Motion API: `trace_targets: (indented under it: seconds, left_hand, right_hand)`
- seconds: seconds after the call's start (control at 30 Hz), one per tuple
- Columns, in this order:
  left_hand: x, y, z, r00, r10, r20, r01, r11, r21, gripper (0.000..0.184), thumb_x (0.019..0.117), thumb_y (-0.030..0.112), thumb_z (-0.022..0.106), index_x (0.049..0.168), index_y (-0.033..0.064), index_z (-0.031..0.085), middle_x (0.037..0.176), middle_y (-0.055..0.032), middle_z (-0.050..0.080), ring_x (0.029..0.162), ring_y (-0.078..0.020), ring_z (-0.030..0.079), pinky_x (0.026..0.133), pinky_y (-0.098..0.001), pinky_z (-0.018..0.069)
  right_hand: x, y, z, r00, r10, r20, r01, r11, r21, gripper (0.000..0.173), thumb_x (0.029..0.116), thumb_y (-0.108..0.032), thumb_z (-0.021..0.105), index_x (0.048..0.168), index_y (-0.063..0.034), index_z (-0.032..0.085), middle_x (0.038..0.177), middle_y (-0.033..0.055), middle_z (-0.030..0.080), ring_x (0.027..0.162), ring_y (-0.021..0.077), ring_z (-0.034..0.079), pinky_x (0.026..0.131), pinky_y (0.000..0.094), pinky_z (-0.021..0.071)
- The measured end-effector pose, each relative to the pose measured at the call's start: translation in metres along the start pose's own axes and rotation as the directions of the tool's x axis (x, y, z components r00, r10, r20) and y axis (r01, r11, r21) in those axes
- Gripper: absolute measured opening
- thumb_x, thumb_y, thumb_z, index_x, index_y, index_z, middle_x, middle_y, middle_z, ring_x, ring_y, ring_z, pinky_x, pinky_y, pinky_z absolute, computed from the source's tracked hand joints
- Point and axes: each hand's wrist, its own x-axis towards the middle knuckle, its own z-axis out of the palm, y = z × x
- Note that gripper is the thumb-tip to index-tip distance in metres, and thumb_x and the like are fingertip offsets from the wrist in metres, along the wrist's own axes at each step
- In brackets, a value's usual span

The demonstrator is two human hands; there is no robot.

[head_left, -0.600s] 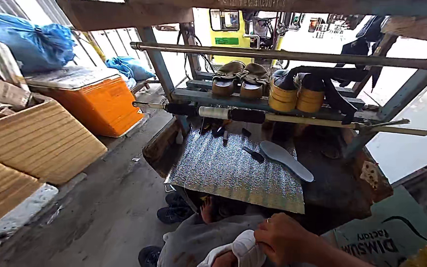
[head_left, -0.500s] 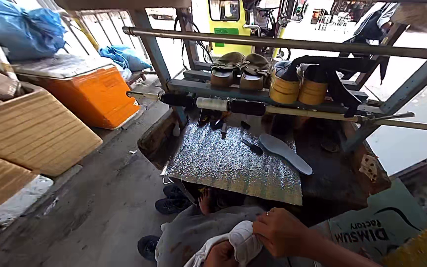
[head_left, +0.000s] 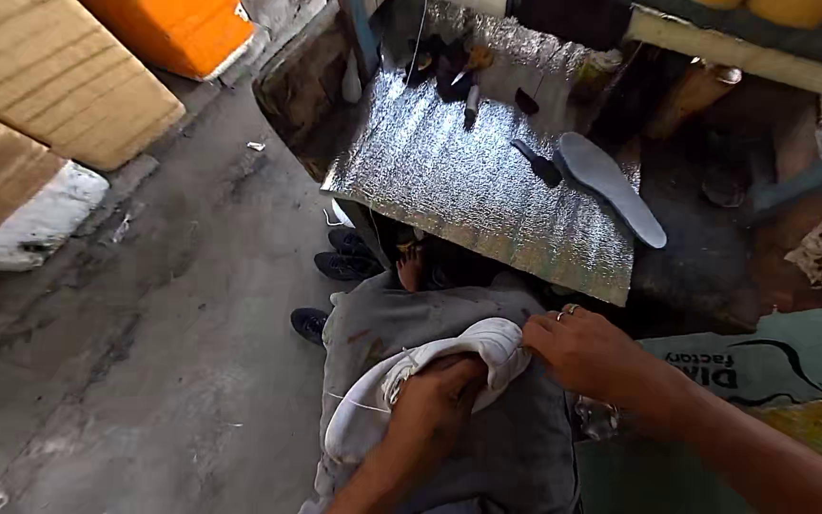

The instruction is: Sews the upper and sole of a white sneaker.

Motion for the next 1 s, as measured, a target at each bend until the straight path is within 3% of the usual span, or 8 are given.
trace_targets:
  seconds: [0.07, 0.13, 0.37, 0.67, 0.77, 0.87, 0.93, 1.0]
  left_hand:
    - [0.002, -0.002, 0.001, 1.0, 0.017, 0.025, -0.017, 1.0, -0.008, 0.022, 0.1022, 0.021, 0.055, 0.096, 0.0141, 0.075, 0.101, -0.0021, 0.076, 0.094, -0.0138, 0.072, 0.082, -0.0394, 0.0597]
    - [0.005, -0.004, 0.003, 1.0, 0.019, 0.022, -0.018, 0.999, -0.03, 0.022, 0.103, 0.022, 0.054, 0.097, 0.0141, 0.074, 0.099, -0.0014, 0.075, 0.093, -0.0122, 0.071, 0.081, -0.0369, 0.0591]
    - [0.009, -0.005, 0.008, 0.996, 0.011, -0.089, -0.023, 0.991, -0.131, 0.022, 0.1028, 0.023, 0.057, 0.095, 0.017, 0.077, 0.098, 0.0038, 0.077, 0.093, -0.0048, 0.071, 0.082, -0.0301, 0.0585]
    - [0.016, 0.0, 0.005, 0.999, 0.017, -0.04, -0.024, 0.983, -0.184, 0.025, 0.101, 0.01, 0.055, 0.109, 0.0134, 0.077, 0.108, 0.001, 0.077, 0.103, -0.0061, 0.071, 0.093, -0.029, 0.0576]
    - [0.021, 0.0, 0.002, 0.999, 0.036, 0.015, -0.034, 0.992, -0.125, 0.028, 0.0983, 0.005, 0.053, 0.112, 0.012, 0.076, 0.111, -0.0032, 0.076, 0.105, -0.013, 0.071, 0.093, -0.036, 0.0582]
    - [0.02, -0.002, 0.006, 0.998, 0.06, -0.036, -0.062, 0.995, -0.076, 0.026, 0.0946, 0.004, 0.055, 0.106, 0.0117, 0.077, 0.109, -0.0051, 0.076, 0.103, -0.0161, 0.073, 0.09, -0.038, 0.0593]
    - [0.017, -0.004, 0.01, 0.996, 0.059, -0.069, -0.063, 0.996, -0.058, 0.022, 0.0945, 0.005, 0.054, 0.098, 0.012, 0.075, 0.102, -0.0044, 0.076, 0.097, -0.0152, 0.073, 0.084, -0.0361, 0.0598]
    - [0.016, -0.005, 0.011, 0.994, 0.064, -0.087, -0.068, 0.997, -0.048, 0.021, 0.0951, 0.005, 0.054, 0.094, 0.0119, 0.074, 0.098, -0.0042, 0.076, 0.094, -0.0149, 0.073, 0.081, -0.0353, 0.0598]
  right_hand:
    - [0.003, 0.007, -0.01, 0.996, -0.033, 0.078, 0.028, 0.998, 0.063, 0.026, 0.1031, -0.03, 0.058, 0.104, -0.0047, 0.066, 0.093, 0.0129, 0.071, 0.085, 0.0313, 0.072, 0.075, 0.0498, 0.0591]
    - [0.007, 0.013, -0.009, 0.998, -0.067, 0.014, 0.066, 0.998, 0.013, 0.036, 0.1032, -0.04, 0.055, 0.094, -0.0067, 0.066, 0.08, 0.009, 0.067, 0.072, 0.0268, 0.071, 0.063, 0.0442, 0.0581]
    - [0.01, 0.022, -0.009, 0.989, -0.011, -0.145, -0.009, 0.99, -0.138, 0.062, 0.1017, -0.061, 0.044, 0.069, -0.0096, 0.057, 0.053, 0.0036, 0.047, 0.044, 0.0207, 0.053, 0.039, 0.0357, 0.0385]
    - [-0.042, 0.054, -0.008, 0.859, 0.453, -0.238, -0.48, 0.875, -0.066, 0.083, 0.0847, -0.086, 0.045, 0.066, -0.0058, 0.059, 0.051, 0.0097, 0.051, 0.046, 0.0287, 0.056, 0.043, 0.0484, 0.0406]
    - [-0.054, 0.041, 0.01, 0.862, 0.505, -0.031, -0.494, 0.854, 0.165, 0.085, 0.083, -0.087, 0.047, 0.074, -0.0039, 0.065, 0.058, 0.0121, 0.058, 0.054, 0.0313, 0.061, 0.048, 0.0552, 0.048]
    - [-0.063, 0.027, 0.032, 0.954, 0.3, 0.026, -0.263, 0.787, 0.558, 0.078, 0.0828, -0.086, 0.051, 0.074, -0.0094, 0.062, 0.057, 0.0014, 0.054, 0.05, 0.0115, 0.052, 0.045, 0.0332, 0.0424]
    - [-0.064, 0.021, 0.04, 0.965, 0.245, -0.09, -0.079, 0.605, 0.792, 0.056, 0.0907, -0.067, 0.064, 0.08, -0.0114, 0.061, 0.067, -0.005, 0.056, 0.059, -0.0023, 0.05, 0.052, 0.0159, 0.0402]
    - [-0.059, 0.012, 0.04, 0.913, 0.329, -0.24, 0.015, 0.562, 0.827, 0.028, 0.0996, -0.039, 0.067, 0.091, -0.0118, 0.066, 0.083, -0.0051, 0.064, 0.075, -0.0033, 0.058, 0.065, 0.0139, 0.0489]
